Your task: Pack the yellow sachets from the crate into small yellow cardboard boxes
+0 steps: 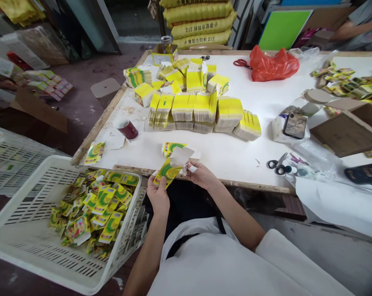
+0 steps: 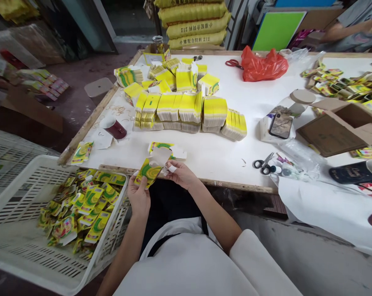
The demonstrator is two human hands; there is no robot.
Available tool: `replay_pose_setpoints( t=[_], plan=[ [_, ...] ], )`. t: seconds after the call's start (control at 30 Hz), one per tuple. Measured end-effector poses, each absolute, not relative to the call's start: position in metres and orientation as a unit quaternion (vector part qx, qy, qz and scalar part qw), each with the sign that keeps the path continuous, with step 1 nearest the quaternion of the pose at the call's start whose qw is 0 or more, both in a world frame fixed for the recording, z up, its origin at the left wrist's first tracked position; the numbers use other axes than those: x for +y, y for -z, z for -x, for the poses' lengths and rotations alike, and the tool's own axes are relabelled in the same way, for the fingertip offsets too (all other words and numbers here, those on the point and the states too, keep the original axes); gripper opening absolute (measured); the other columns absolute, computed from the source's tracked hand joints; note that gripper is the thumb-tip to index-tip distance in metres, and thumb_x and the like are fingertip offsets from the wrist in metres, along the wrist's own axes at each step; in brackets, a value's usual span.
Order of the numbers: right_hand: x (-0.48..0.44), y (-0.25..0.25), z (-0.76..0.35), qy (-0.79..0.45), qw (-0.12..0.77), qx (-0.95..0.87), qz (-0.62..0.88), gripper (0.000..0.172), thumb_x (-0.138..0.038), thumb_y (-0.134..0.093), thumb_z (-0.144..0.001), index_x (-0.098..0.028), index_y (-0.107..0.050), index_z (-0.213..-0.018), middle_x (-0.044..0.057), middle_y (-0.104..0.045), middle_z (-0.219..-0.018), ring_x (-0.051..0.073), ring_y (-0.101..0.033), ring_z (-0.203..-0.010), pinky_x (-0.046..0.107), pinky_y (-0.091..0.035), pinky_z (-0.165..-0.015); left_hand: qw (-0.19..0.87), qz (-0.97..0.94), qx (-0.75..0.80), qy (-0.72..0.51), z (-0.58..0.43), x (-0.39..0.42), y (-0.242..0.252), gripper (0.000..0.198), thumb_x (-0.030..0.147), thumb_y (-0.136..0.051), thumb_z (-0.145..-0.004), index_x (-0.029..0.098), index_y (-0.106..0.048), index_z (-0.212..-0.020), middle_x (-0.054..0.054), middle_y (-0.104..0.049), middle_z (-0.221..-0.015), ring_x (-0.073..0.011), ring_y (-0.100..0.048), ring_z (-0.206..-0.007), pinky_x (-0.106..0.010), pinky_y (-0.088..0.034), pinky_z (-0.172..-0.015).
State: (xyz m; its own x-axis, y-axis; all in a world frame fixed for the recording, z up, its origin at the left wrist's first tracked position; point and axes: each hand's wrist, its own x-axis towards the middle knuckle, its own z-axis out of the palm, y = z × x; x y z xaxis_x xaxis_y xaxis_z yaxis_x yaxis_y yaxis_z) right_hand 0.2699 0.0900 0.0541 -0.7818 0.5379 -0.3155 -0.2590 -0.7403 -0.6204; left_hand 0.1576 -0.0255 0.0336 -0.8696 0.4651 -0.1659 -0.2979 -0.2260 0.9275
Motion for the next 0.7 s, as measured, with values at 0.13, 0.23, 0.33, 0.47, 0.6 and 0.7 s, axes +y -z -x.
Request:
replay_pose_setpoints(
  t=[0.13,0.23,0.33,0.47,0.6,0.7],
  plan=[
    [0.092,-0.056,-0.267,-0.869,0.247,-0.347,0.252,0.042,-0.051,-0.084,-0.059,-0.018,-0.059,-0.068,-0.004,-0.06,-0.064,0.008,-0.054,-0.059,0.021,-0.05,-0.062,0.238,-0.078,0.575,-0.779,-0.16,-0.026,-0.034,0.046,0.036,-0.083,-0.065,0.02,-0.06,-0.101,-0.001,-0.07,-0.09,-0.0109,-0.067,-0.077,-0.025,-0.053,-0.078],
    [0.092,-0.057,-0.265,-0.851,0.26,-0.373,0.263,0.043,-0.05,-0.085,-0.058,-0.018,-0.058,-0.065,-0.004,-0.059,-0.063,0.008,-0.054,-0.058,0.022,-0.049,-0.061,0.221,-0.102,0.587,-0.772,-0.159,-0.027,-0.035,0.044,0.036,-0.081,-0.067,0.019,-0.061,-0.102,0.0,-0.07,-0.089,-0.0107,-0.066,-0.076,-0.024,-0.053,-0.077],
    [0.095,-0.059,-0.266,-0.83,0.267,-0.406,0.273,0.036,-0.044,-0.085,-0.06,-0.018,-0.062,-0.071,-0.004,-0.061,-0.066,0.008,-0.055,-0.059,0.022,-0.05,-0.061,0.202,-0.132,0.612,-0.753,-0.156,-0.029,-0.036,0.041,0.036,-0.079,-0.07,0.017,-0.062,-0.102,0.0,-0.069,-0.086,-0.0105,-0.065,-0.074,-0.023,-0.052,-0.076],
    [0.101,-0.059,-0.269,-0.839,0.252,-0.389,0.285,0.031,-0.032,-0.084,-0.059,-0.017,-0.066,-0.079,-0.001,-0.066,-0.075,0.009,-0.057,-0.063,0.023,-0.051,-0.062,0.211,-0.157,0.625,-0.735,-0.153,-0.031,-0.036,0.041,0.035,-0.079,-0.07,0.017,-0.062,-0.103,0.0,-0.069,-0.084,-0.0107,-0.066,-0.073,-0.022,-0.053,-0.074],
    [0.102,-0.058,-0.273,-0.854,0.242,-0.354,0.295,0.027,-0.024,-0.081,-0.058,-0.017,-0.067,-0.08,0.001,-0.067,-0.08,0.011,-0.058,-0.069,0.022,-0.05,-0.061,0.269,-0.15,0.604,-0.735,-0.15,-0.033,-0.034,0.045,0.035,-0.081,-0.068,0.017,-0.062,-0.105,-0.002,-0.071,-0.088,-0.0132,-0.068,-0.077,-0.025,-0.054,-0.076],
    [0.099,-0.056,-0.273,-0.86,0.254,-0.327,0.298,0.031,-0.022,-0.082,-0.054,-0.017,-0.067,-0.081,0.0,-0.066,-0.077,0.011,-0.056,-0.066,0.021,-0.048,-0.058,0.31,-0.14,0.588,-0.734,-0.149,-0.034,-0.034,0.046,0.033,-0.082,-0.066,0.018,-0.062,-0.104,-0.002,-0.072,-0.092,-0.0133,-0.069,-0.08,-0.025,-0.054,-0.078]
  ],
)
